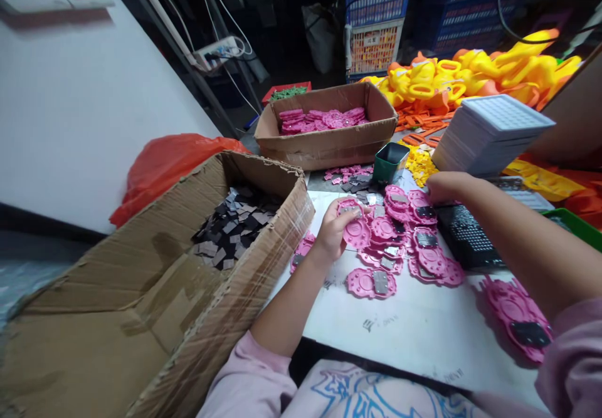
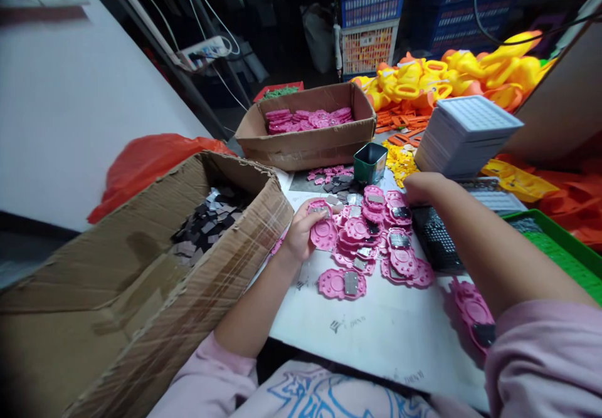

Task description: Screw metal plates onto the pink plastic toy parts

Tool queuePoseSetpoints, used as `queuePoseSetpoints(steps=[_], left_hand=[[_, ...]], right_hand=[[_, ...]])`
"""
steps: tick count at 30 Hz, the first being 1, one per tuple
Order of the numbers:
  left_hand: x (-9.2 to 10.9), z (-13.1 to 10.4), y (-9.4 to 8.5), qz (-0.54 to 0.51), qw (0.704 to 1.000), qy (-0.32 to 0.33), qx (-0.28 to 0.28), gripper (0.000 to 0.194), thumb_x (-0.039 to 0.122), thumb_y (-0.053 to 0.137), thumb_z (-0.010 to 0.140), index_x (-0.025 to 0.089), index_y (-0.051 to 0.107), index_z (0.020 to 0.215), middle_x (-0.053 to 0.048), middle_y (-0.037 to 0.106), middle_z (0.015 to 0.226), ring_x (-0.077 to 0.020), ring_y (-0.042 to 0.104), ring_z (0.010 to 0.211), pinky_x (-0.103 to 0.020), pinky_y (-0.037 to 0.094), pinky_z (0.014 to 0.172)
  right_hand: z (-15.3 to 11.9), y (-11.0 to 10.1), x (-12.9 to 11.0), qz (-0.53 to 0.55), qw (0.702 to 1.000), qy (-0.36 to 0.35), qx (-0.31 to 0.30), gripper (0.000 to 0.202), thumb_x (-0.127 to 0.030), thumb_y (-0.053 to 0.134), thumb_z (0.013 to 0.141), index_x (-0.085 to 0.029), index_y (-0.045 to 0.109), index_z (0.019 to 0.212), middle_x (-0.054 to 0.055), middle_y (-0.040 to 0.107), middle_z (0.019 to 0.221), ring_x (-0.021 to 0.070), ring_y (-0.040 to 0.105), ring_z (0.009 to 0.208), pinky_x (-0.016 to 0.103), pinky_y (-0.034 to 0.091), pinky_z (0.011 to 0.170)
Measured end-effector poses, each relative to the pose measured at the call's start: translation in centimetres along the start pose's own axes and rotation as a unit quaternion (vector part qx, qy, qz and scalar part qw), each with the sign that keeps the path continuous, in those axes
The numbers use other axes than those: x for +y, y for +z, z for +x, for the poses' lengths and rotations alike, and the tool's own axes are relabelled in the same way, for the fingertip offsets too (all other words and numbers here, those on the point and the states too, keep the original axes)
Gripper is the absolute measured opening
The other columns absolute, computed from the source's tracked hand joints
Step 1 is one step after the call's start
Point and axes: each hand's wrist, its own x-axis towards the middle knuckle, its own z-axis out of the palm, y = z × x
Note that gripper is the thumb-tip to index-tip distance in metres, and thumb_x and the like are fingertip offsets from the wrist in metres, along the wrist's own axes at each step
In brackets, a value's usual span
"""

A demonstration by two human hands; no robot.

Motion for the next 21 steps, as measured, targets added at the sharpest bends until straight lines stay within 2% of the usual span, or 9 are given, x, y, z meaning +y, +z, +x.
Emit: queuePoseSetpoints(steps=[5, 7, 9, 12, 13, 14, 16, 18, 21], left_hand=[[0.0, 0.1, -0.1, -0.009, 1.0, -0.011, -0.004, 0.044, 0.02, 0.067, 0.066, 0.018, 0.047, 0.104, -0.002, 0.07, 0.083, -0.0181, 0.067, 0.077, -0.031, 0.048, 0.076], [0.0, -0.1, 0.0, -0.015, 1.0, -0.019, -0.008, 0.044, 0.02, 0.066, 0.067, 0.018, 0.047, 0.108, -0.003, 0.07, 0.083, -0.0185, 0.067, 0.079, -0.031, 0.048, 0.076], [0.1, -0.4, 0.2, -0.027, 0.999, -0.019, -0.017, 0.045, 0.02, 0.065, 0.07, 0.018, 0.048, 0.111, -0.003, 0.07, 0.085, -0.019, 0.067, 0.082, -0.03, 0.048, 0.077], [0.4, -1.0, 0.8, -0.048, 0.998, 0.006, -0.033, 0.047, 0.018, 0.066, 0.072, 0.02, 0.049, 0.116, -0.004, 0.07, 0.094, -0.0171, 0.066, 0.086, -0.028, 0.048, 0.077], [0.4, -1.2, 1.1, -0.053, 0.998, 0.014, -0.036, 0.048, 0.017, 0.067, 0.073, 0.022, 0.05, 0.117, -0.003, 0.07, 0.098, -0.0158, 0.066, 0.087, -0.026, 0.048, 0.077], [0.5, -1.4, 1.3, -0.058, 0.997, 0.019, -0.037, 0.049, 0.016, 0.069, 0.072, 0.023, 0.051, 0.117, -0.003, 0.069, 0.1, -0.0144, 0.065, 0.087, -0.025, 0.048, 0.077], [0.5, -1.8, 1.8, -0.068, 0.997, 0.022, -0.029, 0.05, 0.013, 0.072, 0.07, 0.025, 0.053, 0.115, -0.001, 0.068, 0.104, -0.012, 0.065, 0.087, -0.023, 0.048, 0.077], [0.3, -2.1, 2.2, -0.075, 0.997, 0.021, -0.015, 0.047, 0.013, 0.074, 0.069, 0.025, 0.055, 0.11, 0.0, 0.068, 0.106, -0.0109, 0.065, 0.086, -0.022, 0.049, 0.077], [-0.1, -2.6, 2.8, -0.07, 0.997, 0.019, -0.003, 0.038, 0.015, 0.075, 0.068, 0.022, 0.055, 0.099, -0.001, 0.068, 0.106, -0.0125, 0.066, 0.087, -0.024, 0.05, 0.078]], right_hand=[[0.7, -4.5, -0.1, 0.06, 0.991, 0.116, 0.0, 0.042, -0.036, 0.042, 0.095, -0.003, 0.052, 0.07, -0.003, 0.038, 0.055, -0.0025, 0.034, 0.048, 0.007, 0.031, 0.048], [-0.2, -6.8, -0.8, 0.087, 0.983, 0.161, 0.031, 0.029, -0.028, 0.066, 0.079, -0.004, 0.054, 0.067, -0.005, 0.039, 0.05, -0.003, 0.028, 0.043, 0.008, 0.023, 0.043], [-2.3, -8.5, -2.7, 0.118, 0.972, 0.181, 0.092, 0.026, -0.022, 0.076, 0.06, -0.002, 0.06, 0.067, -0.004, 0.042, 0.049, -0.0027, 0.031, 0.043, 0.01, 0.017, 0.044], [-7.5, -9.4, -7.7, 0.175, 0.937, 0.172, 0.25, 0.028, -0.029, 0.069, 0.07, -0.005, 0.065, 0.084, -0.002, 0.053, 0.062, -0.0027, 0.039, 0.05, 0.011, 0.024, 0.048], [-9.4, -9.1, -9.6, 0.289, 0.887, 0.101, 0.346, 0.027, -0.024, 0.071, 0.068, -0.004, 0.065, 0.086, 0.001, 0.056, 0.067, -0.0017, 0.042, 0.052, 0.011, 0.028, 0.049], [-11.2, -8.5, -11.5, 0.415, 0.817, 0.013, 0.4, 0.032, -0.019, 0.072, 0.067, -0.005, 0.064, 0.094, 0.003, 0.058, 0.074, 0.0015, 0.049, 0.059, 0.012, 0.035, 0.053], [-14.0, -6.3, -14.6, 0.575, 0.713, -0.074, 0.394, 0.042, -0.016, 0.072, 0.068, -0.012, 0.062, 0.109, 0.005, 0.06, 0.082, 0.0058, 0.054, 0.063, 0.017, 0.042, 0.055], [-15.4, -3.5, -16.3, 0.649, 0.666, -0.027, 0.367, 0.021, -0.018, 0.072, 0.07, -0.014, 0.067, 0.091, 0.005, 0.059, 0.078, 0.0067, 0.055, 0.064, 0.016, 0.042, 0.055], [-15.5, 0.2, -16.9, 0.705, 0.637, 0.021, 0.31, 0.019, -0.025, 0.074, 0.07, -0.014, 0.064, 0.082, 0.004, 0.058, 0.078, 0.0073, 0.055, 0.065, 0.016, 0.045, 0.055]])
